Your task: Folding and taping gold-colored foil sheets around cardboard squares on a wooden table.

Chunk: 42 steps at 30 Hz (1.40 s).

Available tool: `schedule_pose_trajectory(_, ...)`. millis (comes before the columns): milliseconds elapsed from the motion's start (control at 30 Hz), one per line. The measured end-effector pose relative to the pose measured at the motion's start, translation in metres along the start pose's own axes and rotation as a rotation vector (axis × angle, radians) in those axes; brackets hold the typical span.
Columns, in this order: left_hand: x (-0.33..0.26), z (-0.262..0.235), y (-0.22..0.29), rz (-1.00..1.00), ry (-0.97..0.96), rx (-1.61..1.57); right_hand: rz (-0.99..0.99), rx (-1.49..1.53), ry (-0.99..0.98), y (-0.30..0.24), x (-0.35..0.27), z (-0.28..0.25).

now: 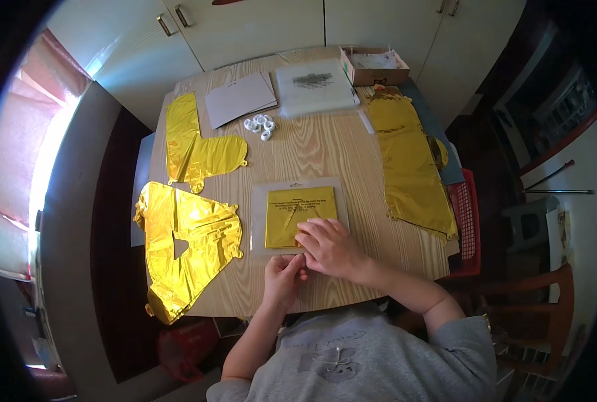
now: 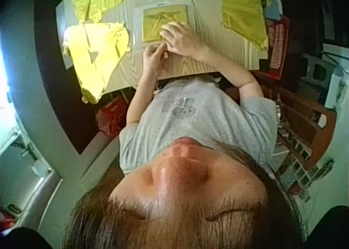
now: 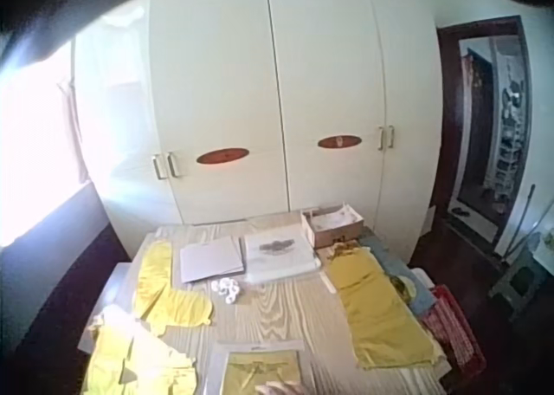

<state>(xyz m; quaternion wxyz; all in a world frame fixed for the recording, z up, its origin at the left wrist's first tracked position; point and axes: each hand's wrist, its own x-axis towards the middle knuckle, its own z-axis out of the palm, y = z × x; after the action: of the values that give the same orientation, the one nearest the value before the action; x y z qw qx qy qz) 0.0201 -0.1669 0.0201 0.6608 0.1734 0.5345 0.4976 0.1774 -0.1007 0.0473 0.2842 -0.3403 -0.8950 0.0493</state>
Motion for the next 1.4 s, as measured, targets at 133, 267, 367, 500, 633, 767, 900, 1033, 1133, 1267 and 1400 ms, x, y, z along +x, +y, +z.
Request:
schedule_pose_trajectory(133,0.004,-0.006,-0.003,0.002,-0.068,0.002,0.008,-0.033,0.015,0.0,0.001,0.005)
schedule_pose_trajectory(267,-0.002,0.002,0.005,-0.029,-0.053,0.002,0.01,-0.003,-0.029,0.003,0.001,0.007)
schedule_pose_trajectory(367,-0.001,-0.001,0.004,-0.064,-0.061,-0.01,-0.03,0.01,-0.061,0.008,0.003,0.011)
schedule_pose_trajectory(500,0.001,-0.007,0.002,-0.076,-0.124,0.058,-0.095,-0.012,-0.065,0.007,0.007,0.012)
schedule_pose_trajectory(633,0.001,-0.006,0.004,-0.07,-0.146,0.106,-0.084,-0.022,-0.043,0.006,0.009,0.017)
schedule_pose_trajectory(767,0.005,-0.008,0.005,-0.087,-0.153,0.034,-0.053,-0.025,-0.058,0.009,0.009,0.02)
schedule_pose_trajectory(900,-0.004,-0.004,0.016,-0.192,-0.06,-0.08,0.007,-0.011,-0.104,0.023,0.003,0.032)
schedule_pose_trajectory(1033,-0.013,-0.026,0.023,-0.262,-0.133,0.026,-0.029,-0.088,-0.141,0.034,-0.002,0.028)
schedule_pose_trajectory(1133,-0.022,-0.036,0.012,-0.059,-0.141,0.385,-0.097,-0.117,-0.165,0.041,-0.006,0.025)
schedule_pose_trajectory(1267,-0.036,-0.022,0.021,0.546,-0.018,1.128,-0.163,-0.102,-0.134,0.046,-0.01,0.021)
schedule_pose_trajectory(1400,-0.017,-0.02,0.038,1.022,0.026,1.344,-0.233,-0.125,-0.095,0.046,-0.012,0.017)
